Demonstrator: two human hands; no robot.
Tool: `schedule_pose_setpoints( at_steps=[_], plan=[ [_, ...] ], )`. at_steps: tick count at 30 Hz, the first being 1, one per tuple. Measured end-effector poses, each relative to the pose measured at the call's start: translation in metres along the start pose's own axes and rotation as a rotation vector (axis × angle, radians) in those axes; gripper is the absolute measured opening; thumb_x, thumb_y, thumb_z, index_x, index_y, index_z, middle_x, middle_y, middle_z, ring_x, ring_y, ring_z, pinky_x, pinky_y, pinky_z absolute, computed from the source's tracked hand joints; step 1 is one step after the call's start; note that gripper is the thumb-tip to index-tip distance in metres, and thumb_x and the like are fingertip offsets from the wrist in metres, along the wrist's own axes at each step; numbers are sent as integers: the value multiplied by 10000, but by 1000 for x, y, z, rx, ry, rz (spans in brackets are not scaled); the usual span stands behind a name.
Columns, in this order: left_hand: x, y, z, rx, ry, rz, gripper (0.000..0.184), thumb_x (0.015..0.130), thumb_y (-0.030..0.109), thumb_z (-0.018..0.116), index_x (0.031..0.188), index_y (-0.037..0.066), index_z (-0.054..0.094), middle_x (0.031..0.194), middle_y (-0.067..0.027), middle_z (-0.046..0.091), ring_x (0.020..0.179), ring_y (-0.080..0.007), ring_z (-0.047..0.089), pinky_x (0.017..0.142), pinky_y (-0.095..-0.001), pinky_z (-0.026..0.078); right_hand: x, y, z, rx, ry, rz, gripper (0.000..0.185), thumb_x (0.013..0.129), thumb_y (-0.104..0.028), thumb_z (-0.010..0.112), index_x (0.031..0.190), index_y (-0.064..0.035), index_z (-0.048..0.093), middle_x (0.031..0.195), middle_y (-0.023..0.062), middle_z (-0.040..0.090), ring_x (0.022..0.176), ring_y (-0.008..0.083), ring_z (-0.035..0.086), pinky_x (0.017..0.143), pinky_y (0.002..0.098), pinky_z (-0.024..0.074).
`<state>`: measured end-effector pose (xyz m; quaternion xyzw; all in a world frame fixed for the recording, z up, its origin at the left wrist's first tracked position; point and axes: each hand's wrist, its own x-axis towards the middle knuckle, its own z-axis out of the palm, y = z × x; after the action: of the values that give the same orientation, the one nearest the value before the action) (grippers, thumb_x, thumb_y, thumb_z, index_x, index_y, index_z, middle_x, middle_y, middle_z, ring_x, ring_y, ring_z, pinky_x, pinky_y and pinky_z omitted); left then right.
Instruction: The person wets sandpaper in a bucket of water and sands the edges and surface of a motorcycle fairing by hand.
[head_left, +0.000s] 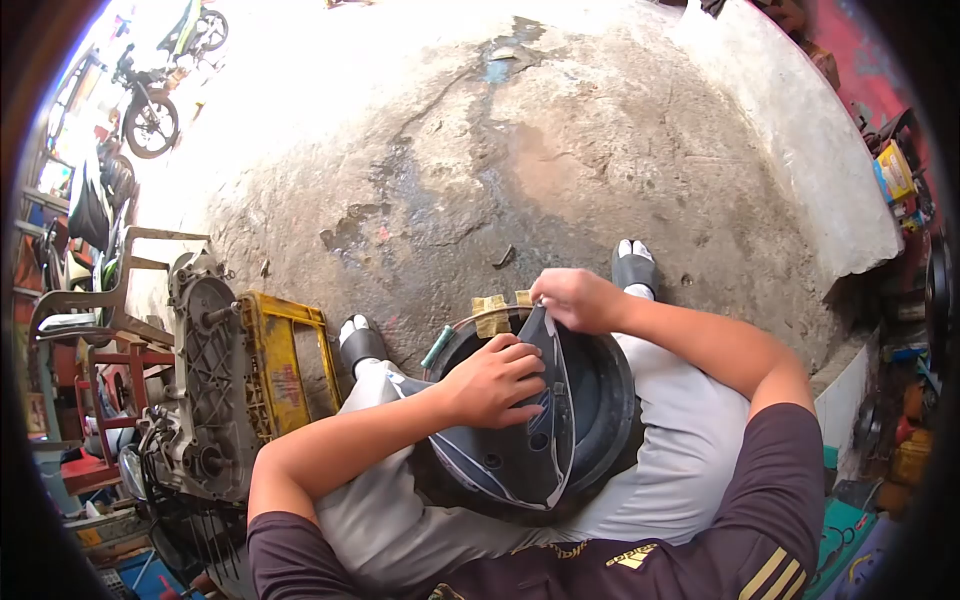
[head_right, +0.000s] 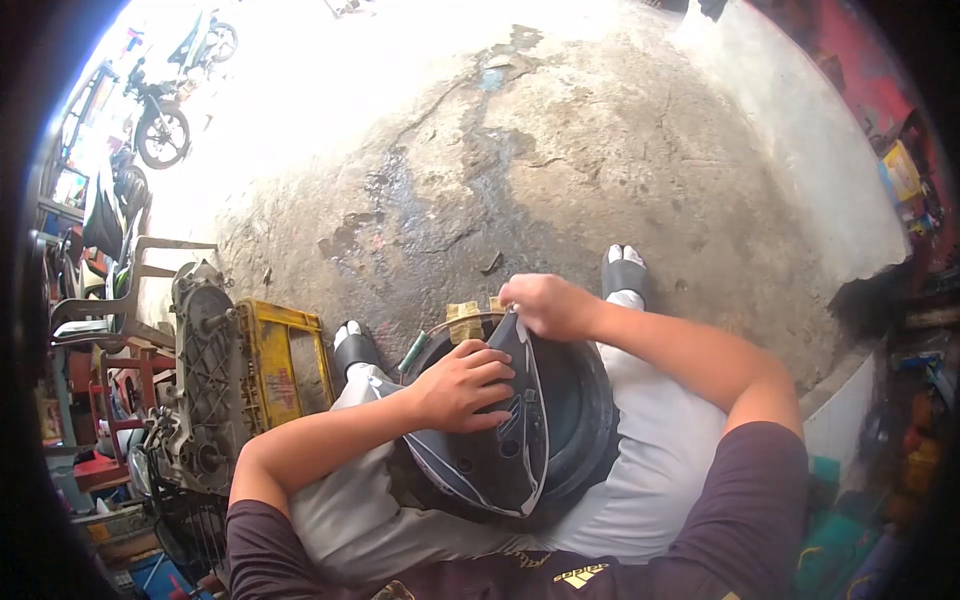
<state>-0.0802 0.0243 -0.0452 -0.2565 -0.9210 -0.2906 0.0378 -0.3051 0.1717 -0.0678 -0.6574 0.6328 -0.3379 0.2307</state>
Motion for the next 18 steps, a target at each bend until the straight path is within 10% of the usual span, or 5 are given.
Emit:
schedule_pose_setpoints(
  at_steps=[18],
  plan=[
    [-1, -1, 2, 0, -1, -6, 299, 910, 376, 810, 1040, 117, 737, 1220, -72, 679, 1288, -278, 621, 1111, -482, 465, 0, -4, 8, 50, 31, 70, 178, 901, 21, 650, 1068, -39, 664, 1005, 179, 689, 999, 423, 690, 880, 506, 559]
  ],
)
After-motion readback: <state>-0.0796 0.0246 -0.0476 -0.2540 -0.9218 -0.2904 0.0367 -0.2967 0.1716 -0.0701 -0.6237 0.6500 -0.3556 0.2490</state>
